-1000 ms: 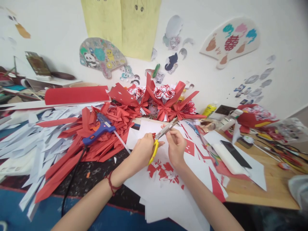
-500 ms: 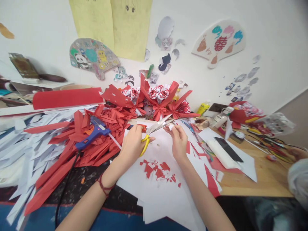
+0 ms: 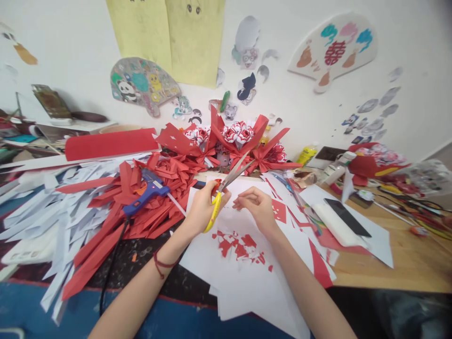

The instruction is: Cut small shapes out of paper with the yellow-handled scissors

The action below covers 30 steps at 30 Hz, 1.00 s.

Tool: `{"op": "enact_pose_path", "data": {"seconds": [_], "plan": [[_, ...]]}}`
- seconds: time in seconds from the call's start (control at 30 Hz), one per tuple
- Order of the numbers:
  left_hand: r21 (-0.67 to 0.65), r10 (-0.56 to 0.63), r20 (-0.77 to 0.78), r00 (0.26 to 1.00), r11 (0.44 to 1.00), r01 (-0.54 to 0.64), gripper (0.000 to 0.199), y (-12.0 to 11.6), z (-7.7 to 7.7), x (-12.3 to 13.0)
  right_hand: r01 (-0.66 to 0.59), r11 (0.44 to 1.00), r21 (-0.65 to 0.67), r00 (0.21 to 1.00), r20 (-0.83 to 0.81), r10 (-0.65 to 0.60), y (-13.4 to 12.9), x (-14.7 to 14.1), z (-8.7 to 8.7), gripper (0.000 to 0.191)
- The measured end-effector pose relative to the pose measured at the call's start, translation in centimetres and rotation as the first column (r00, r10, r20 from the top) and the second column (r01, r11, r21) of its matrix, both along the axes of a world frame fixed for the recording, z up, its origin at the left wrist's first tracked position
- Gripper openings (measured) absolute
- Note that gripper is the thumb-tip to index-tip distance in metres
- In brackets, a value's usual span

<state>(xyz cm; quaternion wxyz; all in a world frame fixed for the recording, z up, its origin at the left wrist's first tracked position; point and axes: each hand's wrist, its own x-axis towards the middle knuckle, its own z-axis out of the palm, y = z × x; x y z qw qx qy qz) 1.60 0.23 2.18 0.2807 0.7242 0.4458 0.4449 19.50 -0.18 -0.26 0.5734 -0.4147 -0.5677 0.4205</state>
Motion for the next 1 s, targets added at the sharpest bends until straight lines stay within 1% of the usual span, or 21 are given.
{"op": "enact_pose_path", "data": {"seconds": [0.03,0.1,0.17,0.23,0.27,0.33,0.37,0.43,0.57,0.7,0.83,0.9,0.97,1.0], "plan": [[-0.003,0.012,0.022,1.000,1.000,-0.012,0.026,-0.1,0.0,0.1,-0.007,1.000,-0.006,0.998,0.066,0.007,0.0,0.0,-0.1,0.015],[-0.004,0.088,0.044,0.995,0.996,-0.088,0.025,0.0,0.0,0.0,-0.023,1.000,0.007,0.970,0.243,0.021,0.0,0.0,-0.2,0.012],[-0.012,0.151,0.076,0.986,0.989,-0.151,0.022,0.2,-0.2,-0.3,-0.073,0.997,0.023,0.892,0.449,0.055,-0.1,0.1,-0.2,0.008],[-0.023,0.174,0.121,0.977,0.985,-0.173,0.018,0.5,-0.4,-0.6,-0.134,0.991,0.025,0.781,0.619,0.090,-0.3,0.1,-0.1,0.008],[-0.030,0.178,0.140,0.974,0.984,-0.176,0.017,0.6,-0.6,-0.7,-0.161,0.987,0.021,0.728,0.677,0.105,-0.4,0.0,-0.1,0.008],[-0.051,0.181,0.156,0.971,0.983,-0.175,0.016,0.8,-0.8,-0.8,-0.207,0.978,0.014,0.653,0.747,0.127,-0.6,-0.1,-0.2,0.011],[-0.064,0.184,0.152,0.971,0.982,-0.176,0.016,0.9,-0.8,-0.8,-0.231,0.973,0.009,0.627,0.766,0.142,-0.7,-0.1,-0.2,0.014],[-0.086,0.194,0.129,0.973,0.979,-0.184,0.018,0.9,-0.8,-0.7,-0.276,0.961,0.005,0.600,0.782,0.169,-0.7,-0.3,-0.3,0.019],[-0.072,0.203,0.091,0.975,0.978,-0.197,0.018,0.6,-0.6,-0.6,-0.333,0.943,0.008,0.594,0.778,0.204,-0.7,-0.7,-0.3,0.024],[-0.084,0.176,0.100,0.979,0.982,-0.167,0.018,0.4,-0.3,-0.5,-0.369,0.929,-0.006,0.611,0.752,0.247,-0.7,-1.1,0.0,0.019],[-0.126,0.155,0.092,0.984,0.982,-0.143,0.021,0.3,-0.2,-0.5,-0.299,0.954,-0.006,0.692,0.687,0.221,-0.4,-1.1,-0.2,0.014],[-0.144,0.148,0.092,0.985,0.980,-0.134,0.022,0.3,-0.1,-0.6,-0.256,0.966,-0.043,0.734,0.642,0.223,-0.2,-0.9,-0.3,0.008],[-0.163,0.135,0.104,0.985,0.980,-0.117,0.023,0.3,-0.1,-0.7,-0.215,0.974,-0.073,0.793,0.569,0.218,0.0,-0.7,-0.3,0.004],[-0.174,0.125,0.115,0.985,0.979,-0.104,0.023,0.4,-0.2,-0.7,-0.192,0.980,-0.057,0.829,0.525,0.193,0.0,-0.7,-0.1,0.005]]}}
